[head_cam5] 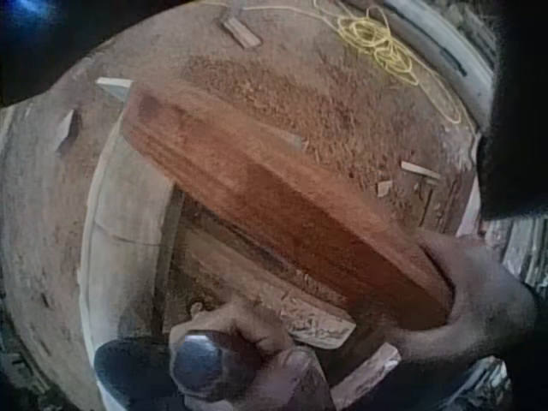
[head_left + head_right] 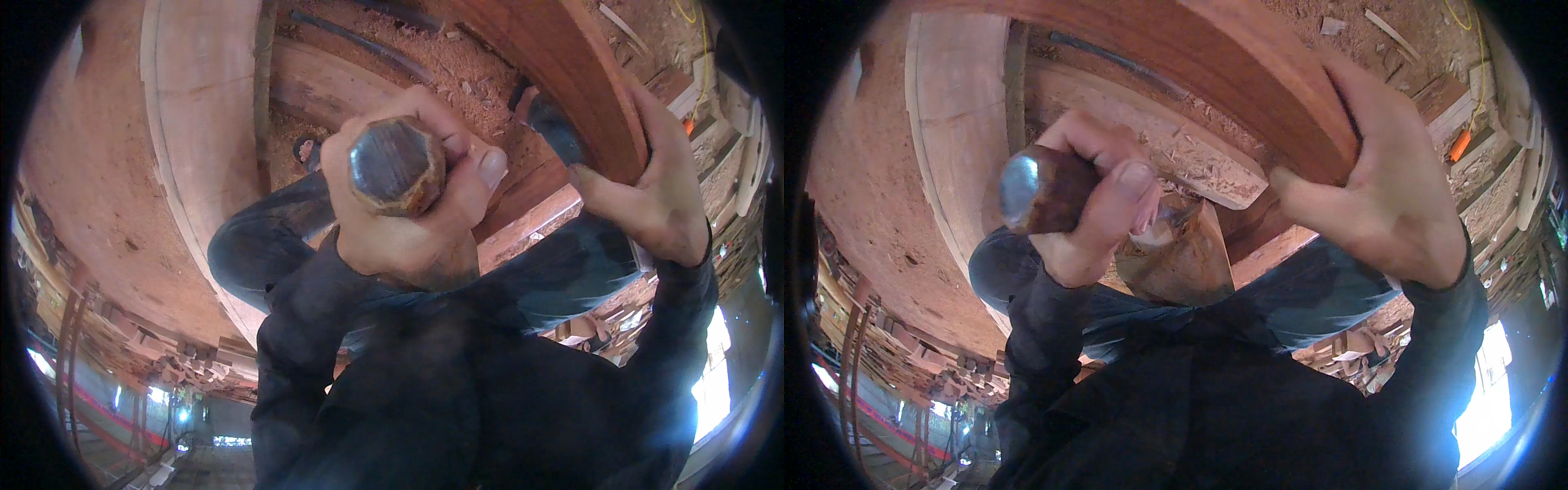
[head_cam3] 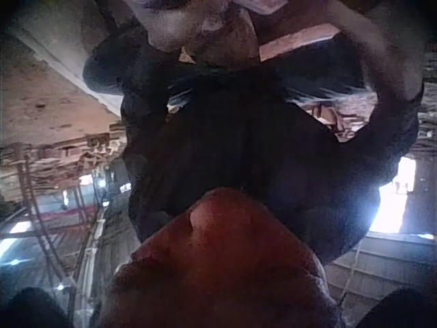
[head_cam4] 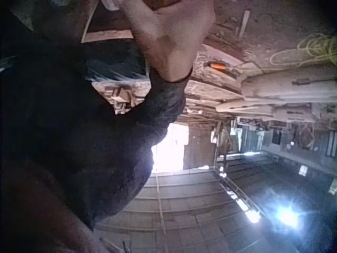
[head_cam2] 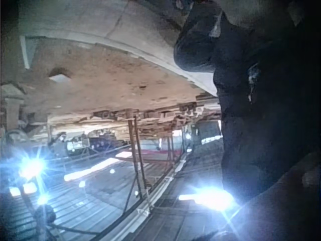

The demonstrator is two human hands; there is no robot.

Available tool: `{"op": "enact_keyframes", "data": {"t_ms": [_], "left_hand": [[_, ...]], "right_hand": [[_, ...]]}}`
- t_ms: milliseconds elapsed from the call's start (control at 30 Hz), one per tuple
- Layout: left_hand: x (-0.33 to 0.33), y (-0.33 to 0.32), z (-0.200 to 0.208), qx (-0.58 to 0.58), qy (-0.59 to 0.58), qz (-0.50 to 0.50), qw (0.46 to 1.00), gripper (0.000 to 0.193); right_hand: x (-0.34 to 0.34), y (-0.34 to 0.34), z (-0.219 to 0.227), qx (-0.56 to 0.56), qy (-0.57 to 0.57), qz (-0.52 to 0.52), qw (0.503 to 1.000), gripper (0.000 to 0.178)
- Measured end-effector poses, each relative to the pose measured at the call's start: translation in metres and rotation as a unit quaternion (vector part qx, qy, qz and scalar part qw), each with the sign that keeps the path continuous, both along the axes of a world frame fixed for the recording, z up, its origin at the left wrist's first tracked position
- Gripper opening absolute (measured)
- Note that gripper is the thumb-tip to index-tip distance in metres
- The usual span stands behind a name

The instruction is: The person uses a chisel and mallet to carve and shape a curved wooden piece. They repeatedly strike the chisel to remove wood shavings and refine the curve.

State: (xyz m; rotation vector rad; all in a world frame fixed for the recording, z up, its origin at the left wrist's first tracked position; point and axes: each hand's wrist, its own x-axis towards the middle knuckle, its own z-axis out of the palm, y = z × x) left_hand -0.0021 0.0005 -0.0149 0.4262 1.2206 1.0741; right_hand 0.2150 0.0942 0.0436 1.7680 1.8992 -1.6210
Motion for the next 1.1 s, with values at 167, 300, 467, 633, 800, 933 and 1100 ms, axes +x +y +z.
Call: {"op": "enact_keyframes", "data": {"t_ms": [167, 300, 467, 633, 800, 933, 1100], "left_hand": [[0.002, -0.010, -0.008, 0.015, 0.007, 0.032, 0.999, 0.016], [0.003, -0.005, -0.011, -0.013, -0.043, 0.091, 0.995, 0.014], [-0.001, -0.003, -0.046, 0.004, -0.151, 0.050, 0.987, 0.012], [0.015, -0.049, -0.053, -0.081, -0.103, 0.033, 0.991, 0.015], [0.023, -0.051, -0.074, 0.008, -0.003, 0.024, 1.000, 0.021], [-0.006, -0.024, -0.075, 0.011, 0.038, 0.174, 0.984, 0.017], [-0.007, -0.003, -0.055, 0.105, 0.004, 0.145, 0.984, 0.015]], "right_hand": [[-0.007, 0.007, 0.010, 0.058, 0.009, 0.116, 0.992, 0.085], [-0.018, 0.019, 0.016, 0.122, 0.044, 0.143, 0.981, 0.082], [-0.058, 0.052, 0.041, 0.129, 0.075, 0.235, 0.961, 0.067], [-0.073, 0.051, 0.020, 0.067, -0.120, 0.449, 0.883, 0.077], [-0.043, 0.043, 0.016, 0.201, -0.047, 0.373, 0.904, 0.068], [-0.089, 0.063, 0.040, 0.030, -0.117, 0.193, 0.974, 0.063], [-0.035, 0.035, 0.024, 0.090, -0.058, 0.082, 0.991, 0.060]]}}
